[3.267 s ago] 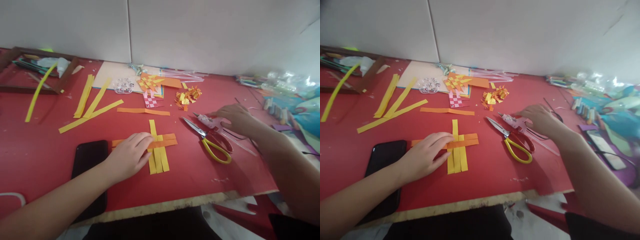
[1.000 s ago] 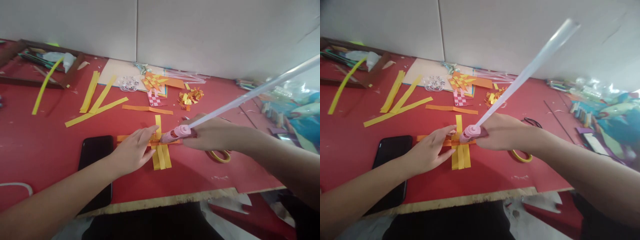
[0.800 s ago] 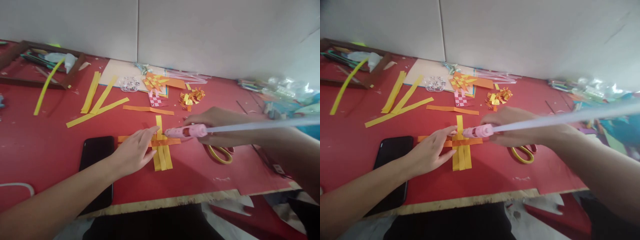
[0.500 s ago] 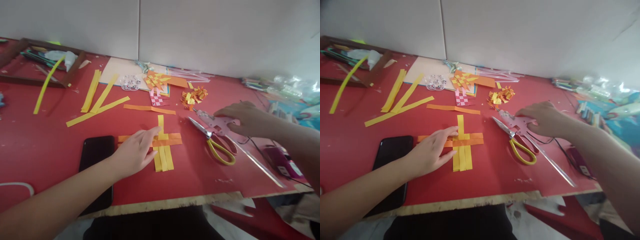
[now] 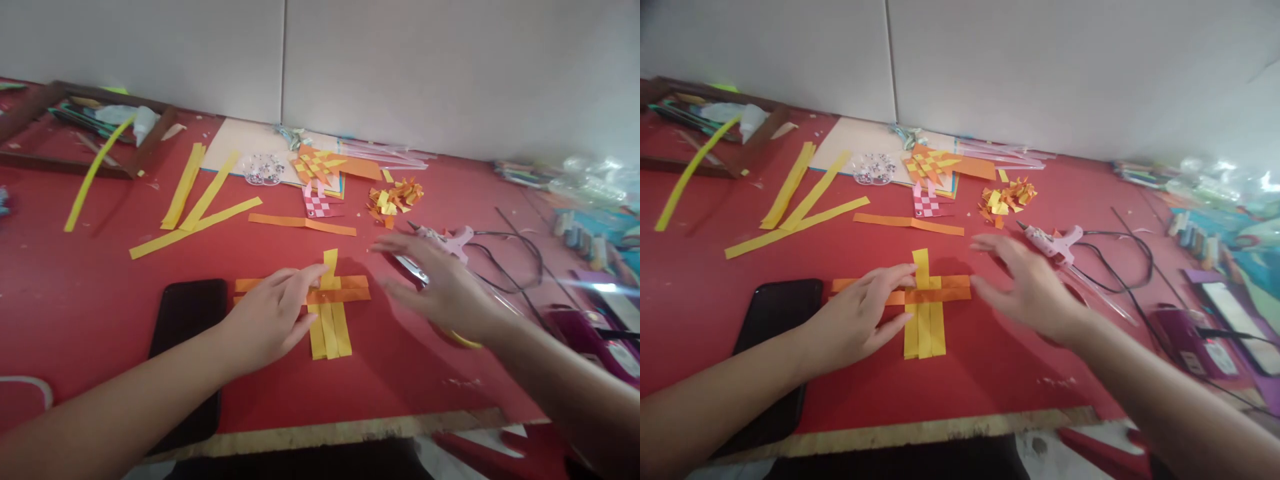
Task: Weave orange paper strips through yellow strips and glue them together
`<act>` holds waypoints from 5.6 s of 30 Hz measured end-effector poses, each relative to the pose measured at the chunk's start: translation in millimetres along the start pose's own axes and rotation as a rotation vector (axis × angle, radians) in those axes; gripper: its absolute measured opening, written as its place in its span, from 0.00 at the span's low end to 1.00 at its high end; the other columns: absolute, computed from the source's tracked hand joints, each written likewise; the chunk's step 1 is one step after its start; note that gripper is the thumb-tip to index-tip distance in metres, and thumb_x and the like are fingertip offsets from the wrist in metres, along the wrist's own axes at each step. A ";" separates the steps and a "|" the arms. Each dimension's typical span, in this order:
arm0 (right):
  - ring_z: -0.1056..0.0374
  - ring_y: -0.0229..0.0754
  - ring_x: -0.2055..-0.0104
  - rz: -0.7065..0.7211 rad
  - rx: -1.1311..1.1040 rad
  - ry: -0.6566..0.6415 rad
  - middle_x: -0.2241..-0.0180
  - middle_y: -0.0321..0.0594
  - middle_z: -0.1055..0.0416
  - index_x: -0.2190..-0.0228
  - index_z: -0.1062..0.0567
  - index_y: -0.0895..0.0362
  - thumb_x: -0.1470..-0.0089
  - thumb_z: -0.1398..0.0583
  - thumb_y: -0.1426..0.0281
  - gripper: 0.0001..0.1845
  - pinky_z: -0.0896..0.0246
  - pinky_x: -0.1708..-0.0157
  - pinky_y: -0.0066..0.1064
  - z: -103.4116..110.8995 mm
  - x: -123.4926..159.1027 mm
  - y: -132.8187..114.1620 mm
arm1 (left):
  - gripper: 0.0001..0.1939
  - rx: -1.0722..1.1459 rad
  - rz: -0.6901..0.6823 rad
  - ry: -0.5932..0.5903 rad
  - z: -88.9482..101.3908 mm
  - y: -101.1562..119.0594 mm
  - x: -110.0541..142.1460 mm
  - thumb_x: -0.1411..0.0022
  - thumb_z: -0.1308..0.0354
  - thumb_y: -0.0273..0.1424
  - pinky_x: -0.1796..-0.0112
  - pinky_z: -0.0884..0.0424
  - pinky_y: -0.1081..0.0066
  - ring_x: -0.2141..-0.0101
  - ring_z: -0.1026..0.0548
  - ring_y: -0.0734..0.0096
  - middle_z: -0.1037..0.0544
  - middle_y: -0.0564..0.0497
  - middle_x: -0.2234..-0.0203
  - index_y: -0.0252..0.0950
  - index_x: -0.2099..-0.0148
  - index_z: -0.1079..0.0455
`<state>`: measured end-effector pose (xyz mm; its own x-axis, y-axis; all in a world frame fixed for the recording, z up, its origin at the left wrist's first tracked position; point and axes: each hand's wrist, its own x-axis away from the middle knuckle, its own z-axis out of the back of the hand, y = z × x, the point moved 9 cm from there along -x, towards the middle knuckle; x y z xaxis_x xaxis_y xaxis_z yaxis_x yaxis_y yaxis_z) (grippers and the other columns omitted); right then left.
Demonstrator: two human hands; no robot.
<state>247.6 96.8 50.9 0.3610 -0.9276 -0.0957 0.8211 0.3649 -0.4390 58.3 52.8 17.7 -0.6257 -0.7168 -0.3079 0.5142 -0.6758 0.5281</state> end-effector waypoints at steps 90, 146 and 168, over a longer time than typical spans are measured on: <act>0.31 0.44 0.56 0.391 0.036 0.137 0.62 0.37 0.22 0.64 0.21 0.55 0.39 0.40 0.67 0.08 0.50 0.45 0.44 -56.2 24.8 -65.7 | 0.23 -0.090 0.006 -0.136 -9.2 2.1 1.9 0.34 0.46 0.32 0.46 0.33 0.52 0.48 0.31 0.54 0.28 0.39 0.48 0.30 0.39 0.42; 0.31 0.42 0.57 0.282 -0.224 -0.122 0.60 0.41 0.24 0.51 0.32 0.55 0.44 0.37 0.68 0.19 0.46 0.47 0.44 -52.6 6.5 -39.6 | 0.13 0.044 0.109 -0.173 -4.4 -7.1 -4.3 0.31 0.49 0.32 0.59 0.29 0.60 0.59 0.27 0.60 0.25 0.45 0.60 0.36 0.47 0.38; 0.33 0.44 0.53 0.333 -0.183 -0.230 0.58 0.41 0.26 0.58 0.27 0.55 0.48 0.33 0.58 0.19 0.47 0.43 0.45 -61.3 6.9 -44.7 | 0.16 -0.012 0.060 -0.226 -6.9 -0.9 -5.5 0.36 0.44 0.35 0.56 0.29 0.53 0.57 0.27 0.54 0.25 0.43 0.57 0.35 0.47 0.35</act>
<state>186.3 69.2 15.0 0.6985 -0.7126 -0.0658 0.5594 0.6011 -0.5708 65.4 56.1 13.5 -0.7085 -0.6998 -0.0905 0.5607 -0.6362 0.5299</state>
